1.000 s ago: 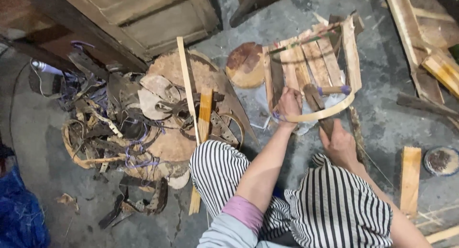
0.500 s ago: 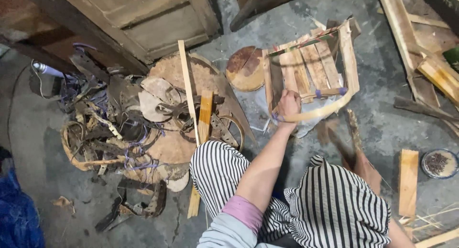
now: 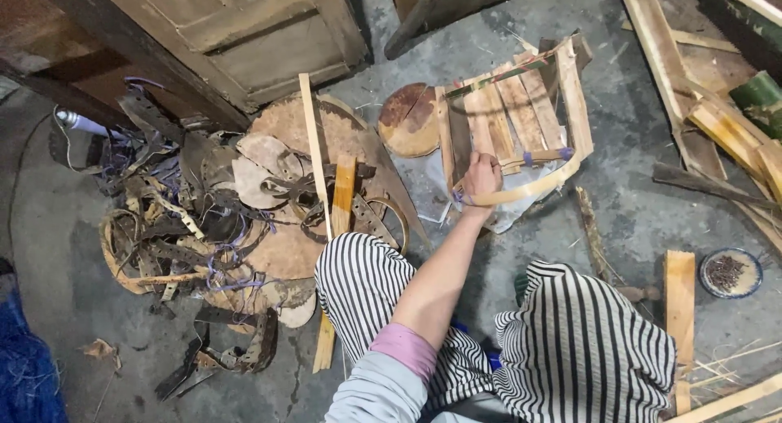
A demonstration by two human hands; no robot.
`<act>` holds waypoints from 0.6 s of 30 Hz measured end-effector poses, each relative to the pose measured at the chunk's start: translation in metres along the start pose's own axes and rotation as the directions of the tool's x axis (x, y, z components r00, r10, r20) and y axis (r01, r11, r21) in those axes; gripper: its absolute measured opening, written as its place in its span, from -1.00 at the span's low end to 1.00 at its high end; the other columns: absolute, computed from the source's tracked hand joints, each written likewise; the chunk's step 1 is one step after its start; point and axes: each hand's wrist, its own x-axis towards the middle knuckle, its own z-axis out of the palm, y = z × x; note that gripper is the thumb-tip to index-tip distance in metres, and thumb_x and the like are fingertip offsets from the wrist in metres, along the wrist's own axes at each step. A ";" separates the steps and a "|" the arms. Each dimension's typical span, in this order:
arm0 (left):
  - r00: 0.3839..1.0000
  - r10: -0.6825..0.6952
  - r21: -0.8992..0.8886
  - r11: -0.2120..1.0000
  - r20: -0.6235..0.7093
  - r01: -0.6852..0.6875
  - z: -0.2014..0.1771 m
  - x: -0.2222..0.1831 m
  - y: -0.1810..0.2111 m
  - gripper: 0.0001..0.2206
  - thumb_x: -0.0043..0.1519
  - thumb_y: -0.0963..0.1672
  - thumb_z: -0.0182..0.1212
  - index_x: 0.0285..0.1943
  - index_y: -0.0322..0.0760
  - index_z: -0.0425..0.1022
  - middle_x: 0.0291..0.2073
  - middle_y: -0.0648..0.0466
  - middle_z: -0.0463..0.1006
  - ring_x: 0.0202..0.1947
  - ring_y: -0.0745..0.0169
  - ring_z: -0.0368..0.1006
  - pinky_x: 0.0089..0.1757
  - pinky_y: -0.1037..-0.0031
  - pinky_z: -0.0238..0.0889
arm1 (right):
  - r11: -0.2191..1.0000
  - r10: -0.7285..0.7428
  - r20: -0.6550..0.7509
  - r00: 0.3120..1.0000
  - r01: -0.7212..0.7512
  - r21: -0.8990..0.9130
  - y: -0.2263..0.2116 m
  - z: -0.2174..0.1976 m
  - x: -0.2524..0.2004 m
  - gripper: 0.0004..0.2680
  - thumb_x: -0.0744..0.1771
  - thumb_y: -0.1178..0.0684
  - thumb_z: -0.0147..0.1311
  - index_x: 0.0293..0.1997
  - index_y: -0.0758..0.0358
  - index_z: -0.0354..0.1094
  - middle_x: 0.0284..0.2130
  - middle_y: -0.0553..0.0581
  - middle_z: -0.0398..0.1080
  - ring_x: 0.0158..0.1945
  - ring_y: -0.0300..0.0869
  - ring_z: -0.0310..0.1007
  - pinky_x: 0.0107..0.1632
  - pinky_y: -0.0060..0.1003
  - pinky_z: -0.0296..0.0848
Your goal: Assembling a bamboo frame by fitting strips into a wooden structure
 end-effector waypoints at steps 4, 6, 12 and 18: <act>1.000 -0.023 0.022 0.999 -0.003 0.023 0.008 0.004 -0.004 -0.93 0.20 -0.09 0.14 -0.24 -0.10 0.43 -0.10 0.09 0.40 -0.19 -0.34 0.61 -0.12 -0.03 0.50 | 0.995 -0.030 -0.045 0.999 0.035 0.094 0.002 0.007 0.016 -0.81 0.46 0.14 -0.02 0.22 0.29 0.26 0.00 0.31 0.43 0.14 0.15 0.43 0.16 0.06 0.46; 1.000 0.005 0.000 1.000 -0.003 -0.005 0.001 0.003 0.001 -0.88 0.18 -0.06 0.18 -0.23 -0.12 0.43 -0.11 0.08 0.39 -0.20 -0.36 0.60 -0.12 -0.03 0.50 | 0.989 -0.052 -0.065 0.996 0.061 0.134 -0.003 0.005 0.030 -0.80 0.46 0.18 -0.01 0.26 0.29 0.26 0.03 0.31 0.44 0.16 0.14 0.42 0.19 0.06 0.46; 0.998 0.046 -0.038 0.998 0.030 -0.045 -0.017 -0.008 0.007 -0.77 0.12 -0.03 0.32 -0.19 -0.18 0.43 -0.11 0.04 0.37 -0.18 -0.45 0.57 -0.10 -0.09 0.47 | 0.987 -0.103 0.002 0.995 0.102 0.123 -0.013 0.066 0.141 -0.76 0.40 0.05 0.09 0.13 0.38 0.39 -0.09 0.42 0.53 0.01 0.19 0.54 -0.01 0.13 0.52; 0.999 0.033 -0.046 0.998 0.028 -0.032 -0.014 -0.010 0.006 -0.74 0.14 -0.02 0.35 -0.20 -0.18 0.41 -0.11 0.03 0.36 -0.21 -0.46 0.57 -0.12 -0.10 0.47 | 0.994 0.026 0.134 0.991 -0.011 -0.110 0.007 0.055 0.168 -0.74 0.34 -0.11 0.09 0.04 0.16 0.52 -0.12 0.31 0.60 0.06 0.21 0.55 0.08 0.11 0.51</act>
